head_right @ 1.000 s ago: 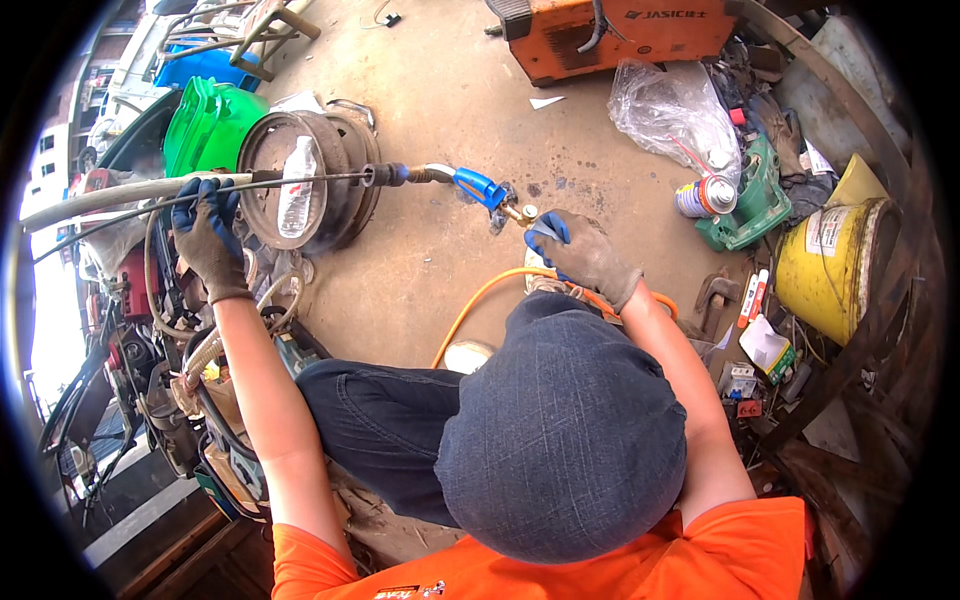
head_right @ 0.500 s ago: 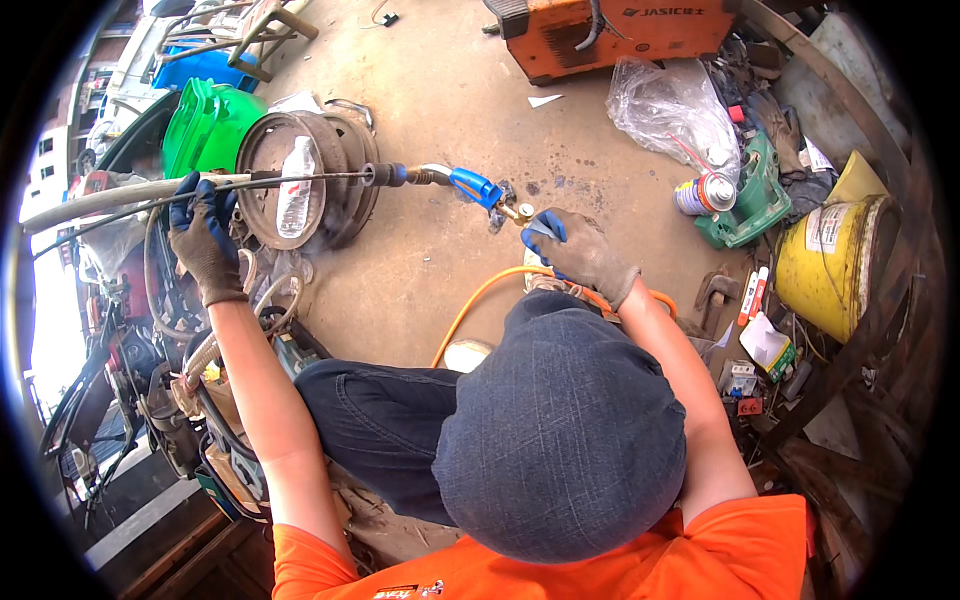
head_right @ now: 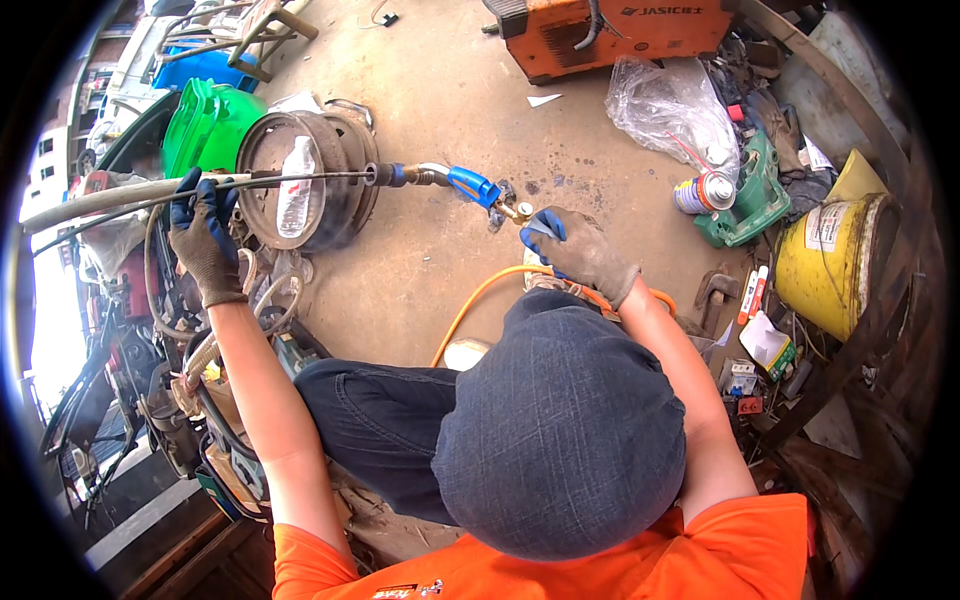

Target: The person sits on the floor and uses a blowtorch to heat a metal pipe fitting. After heating, they spray a cooling agent on the fitting and use a hammer to strike it, likely to loosen or remove it.

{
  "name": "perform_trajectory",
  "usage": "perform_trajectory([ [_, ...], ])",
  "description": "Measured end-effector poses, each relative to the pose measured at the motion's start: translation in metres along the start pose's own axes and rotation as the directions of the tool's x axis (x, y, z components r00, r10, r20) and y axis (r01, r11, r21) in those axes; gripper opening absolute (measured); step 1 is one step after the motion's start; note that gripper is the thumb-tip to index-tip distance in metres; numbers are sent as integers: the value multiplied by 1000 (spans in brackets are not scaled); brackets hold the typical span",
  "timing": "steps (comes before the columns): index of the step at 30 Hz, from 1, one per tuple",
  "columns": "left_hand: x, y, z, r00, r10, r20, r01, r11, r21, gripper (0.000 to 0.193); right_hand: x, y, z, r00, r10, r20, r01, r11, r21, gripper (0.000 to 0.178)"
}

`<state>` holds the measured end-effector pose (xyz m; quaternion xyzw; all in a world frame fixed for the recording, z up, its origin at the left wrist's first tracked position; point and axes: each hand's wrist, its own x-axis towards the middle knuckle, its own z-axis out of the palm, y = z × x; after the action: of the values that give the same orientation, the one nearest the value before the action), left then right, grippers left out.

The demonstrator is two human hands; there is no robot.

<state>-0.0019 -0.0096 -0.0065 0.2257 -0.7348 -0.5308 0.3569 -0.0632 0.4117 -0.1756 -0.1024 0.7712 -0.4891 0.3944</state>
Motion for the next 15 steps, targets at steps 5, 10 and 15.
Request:
perform_trajectory([
  [5,-1,3,1,1000,-7,5,7,1000,-4,27,-2,-3,-1,1000,-6,9,6,1000,17,33],
  [10,0,2,0,1000,-19,17,19,1000,-21,27,-3,-6,-1,1000,1,13,-1,1000,-1,31],
  [15,-1,3,-1,999,-19,29,19,1000,-23,28,-2,-5,0,1000,6,17,-6,1000,2,32],
])
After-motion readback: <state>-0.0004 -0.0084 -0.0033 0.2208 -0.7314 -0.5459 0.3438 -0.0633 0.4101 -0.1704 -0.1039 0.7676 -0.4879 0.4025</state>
